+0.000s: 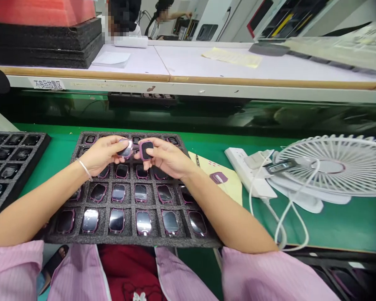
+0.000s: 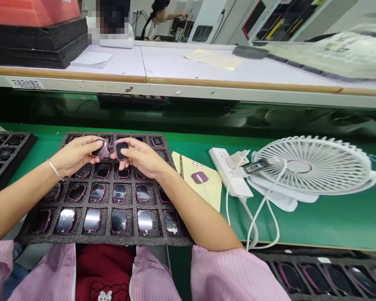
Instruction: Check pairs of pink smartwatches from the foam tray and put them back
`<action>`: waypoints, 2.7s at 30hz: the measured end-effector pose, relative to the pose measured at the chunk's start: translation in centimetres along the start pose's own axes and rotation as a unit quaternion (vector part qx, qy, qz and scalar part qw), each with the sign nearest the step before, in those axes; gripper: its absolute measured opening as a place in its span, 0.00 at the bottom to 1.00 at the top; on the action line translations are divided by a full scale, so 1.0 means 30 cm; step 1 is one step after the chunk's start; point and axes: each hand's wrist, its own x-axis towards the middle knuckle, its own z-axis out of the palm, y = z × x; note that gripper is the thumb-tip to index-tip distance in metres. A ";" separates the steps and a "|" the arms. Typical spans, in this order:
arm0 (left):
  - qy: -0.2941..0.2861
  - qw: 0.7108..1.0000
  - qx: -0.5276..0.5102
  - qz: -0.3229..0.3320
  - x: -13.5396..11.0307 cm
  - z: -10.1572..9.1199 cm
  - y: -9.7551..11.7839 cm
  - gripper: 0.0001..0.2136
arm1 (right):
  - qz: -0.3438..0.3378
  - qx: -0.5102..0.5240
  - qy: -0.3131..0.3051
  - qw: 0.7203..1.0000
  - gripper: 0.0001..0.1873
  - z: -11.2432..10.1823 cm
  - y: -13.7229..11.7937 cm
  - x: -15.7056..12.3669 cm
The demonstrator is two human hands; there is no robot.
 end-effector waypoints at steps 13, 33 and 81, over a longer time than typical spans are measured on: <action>0.099 0.994 0.035 -0.021 -0.102 0.025 -0.096 0.15 | 0.048 0.142 0.012 0.989 0.28 0.124 0.074 -0.048; 0.098 0.979 0.144 0.110 -0.089 0.022 -0.142 0.17 | 0.019 0.192 -0.026 0.981 0.30 0.123 0.089 -0.045; 0.132 0.956 0.223 0.138 -0.107 0.040 -0.105 0.16 | 0.016 0.192 -0.035 0.981 0.30 0.122 0.076 -0.054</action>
